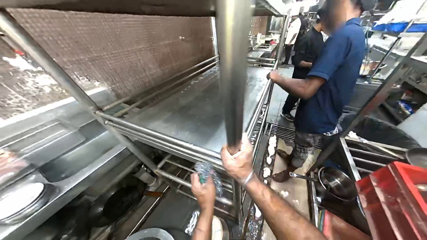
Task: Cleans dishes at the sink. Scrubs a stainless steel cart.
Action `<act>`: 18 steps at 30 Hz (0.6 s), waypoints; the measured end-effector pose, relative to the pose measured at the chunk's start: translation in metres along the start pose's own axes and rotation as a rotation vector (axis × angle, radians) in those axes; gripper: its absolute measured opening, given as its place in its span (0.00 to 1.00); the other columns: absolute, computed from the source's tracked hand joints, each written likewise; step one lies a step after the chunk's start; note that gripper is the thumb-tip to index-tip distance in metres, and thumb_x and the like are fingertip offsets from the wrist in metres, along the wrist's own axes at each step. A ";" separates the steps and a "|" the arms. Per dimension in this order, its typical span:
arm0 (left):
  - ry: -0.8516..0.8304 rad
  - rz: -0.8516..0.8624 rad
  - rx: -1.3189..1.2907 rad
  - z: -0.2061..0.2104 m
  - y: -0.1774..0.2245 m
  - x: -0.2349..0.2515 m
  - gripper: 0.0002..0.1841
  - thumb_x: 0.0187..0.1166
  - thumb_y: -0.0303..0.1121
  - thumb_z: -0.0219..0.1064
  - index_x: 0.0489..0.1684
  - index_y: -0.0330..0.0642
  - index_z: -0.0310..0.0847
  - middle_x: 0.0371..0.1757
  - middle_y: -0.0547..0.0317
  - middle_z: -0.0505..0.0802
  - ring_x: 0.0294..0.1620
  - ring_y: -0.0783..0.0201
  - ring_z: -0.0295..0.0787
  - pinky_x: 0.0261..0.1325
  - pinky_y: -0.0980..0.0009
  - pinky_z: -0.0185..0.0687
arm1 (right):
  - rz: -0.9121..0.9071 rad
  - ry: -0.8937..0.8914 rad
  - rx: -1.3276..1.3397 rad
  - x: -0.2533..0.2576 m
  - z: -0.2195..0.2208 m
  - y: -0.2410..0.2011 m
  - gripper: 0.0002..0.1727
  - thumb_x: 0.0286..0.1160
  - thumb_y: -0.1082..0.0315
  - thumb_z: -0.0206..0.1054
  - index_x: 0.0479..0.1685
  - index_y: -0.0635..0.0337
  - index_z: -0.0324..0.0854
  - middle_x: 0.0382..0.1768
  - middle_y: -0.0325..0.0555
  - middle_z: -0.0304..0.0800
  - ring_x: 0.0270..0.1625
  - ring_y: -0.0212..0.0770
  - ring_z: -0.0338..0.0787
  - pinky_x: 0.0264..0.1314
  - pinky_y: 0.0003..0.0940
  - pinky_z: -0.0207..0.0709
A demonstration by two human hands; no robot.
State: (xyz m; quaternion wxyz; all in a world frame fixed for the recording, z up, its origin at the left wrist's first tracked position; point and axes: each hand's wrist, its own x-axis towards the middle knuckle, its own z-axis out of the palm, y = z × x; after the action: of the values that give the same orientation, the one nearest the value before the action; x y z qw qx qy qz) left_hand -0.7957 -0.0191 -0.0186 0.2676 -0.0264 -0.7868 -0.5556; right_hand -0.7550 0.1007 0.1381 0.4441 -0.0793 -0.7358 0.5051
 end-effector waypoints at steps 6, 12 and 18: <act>-0.033 -0.434 -0.008 -0.023 -0.011 0.049 0.23 0.79 0.40 0.75 0.66 0.34 0.80 0.56 0.38 0.92 0.58 0.48 0.90 0.65 0.45 0.82 | -0.016 -0.068 -0.049 0.002 -0.010 -0.005 0.21 0.57 0.62 0.75 0.50 0.58 0.78 0.24 0.43 0.82 0.21 0.40 0.82 0.21 0.41 0.77; 0.103 -0.538 -0.467 -0.065 -0.010 0.029 0.18 0.88 0.37 0.63 0.69 0.35 0.77 0.48 0.46 0.92 0.41 0.60 0.93 0.45 0.59 0.93 | -0.052 -0.064 -0.068 0.001 -0.010 0.002 0.22 0.60 0.62 0.75 0.54 0.58 0.77 0.24 0.43 0.82 0.20 0.40 0.81 0.19 0.39 0.76; 0.108 -0.182 -0.624 -0.122 0.020 0.080 0.19 0.84 0.34 0.61 0.70 0.36 0.74 0.47 0.58 0.93 0.44 0.68 0.94 0.48 0.66 0.95 | -0.100 0.020 -0.089 0.000 -0.007 0.005 0.23 0.66 0.59 0.79 0.56 0.60 0.79 0.30 0.40 0.87 0.26 0.32 0.86 0.29 0.33 0.84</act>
State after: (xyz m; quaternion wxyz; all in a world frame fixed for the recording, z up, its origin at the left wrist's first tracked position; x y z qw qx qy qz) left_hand -0.8090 -0.1404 0.0642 0.2372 -0.0071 -0.5623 -0.7922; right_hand -0.7516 0.1076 0.1342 0.4720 -0.0672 -0.7562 0.4482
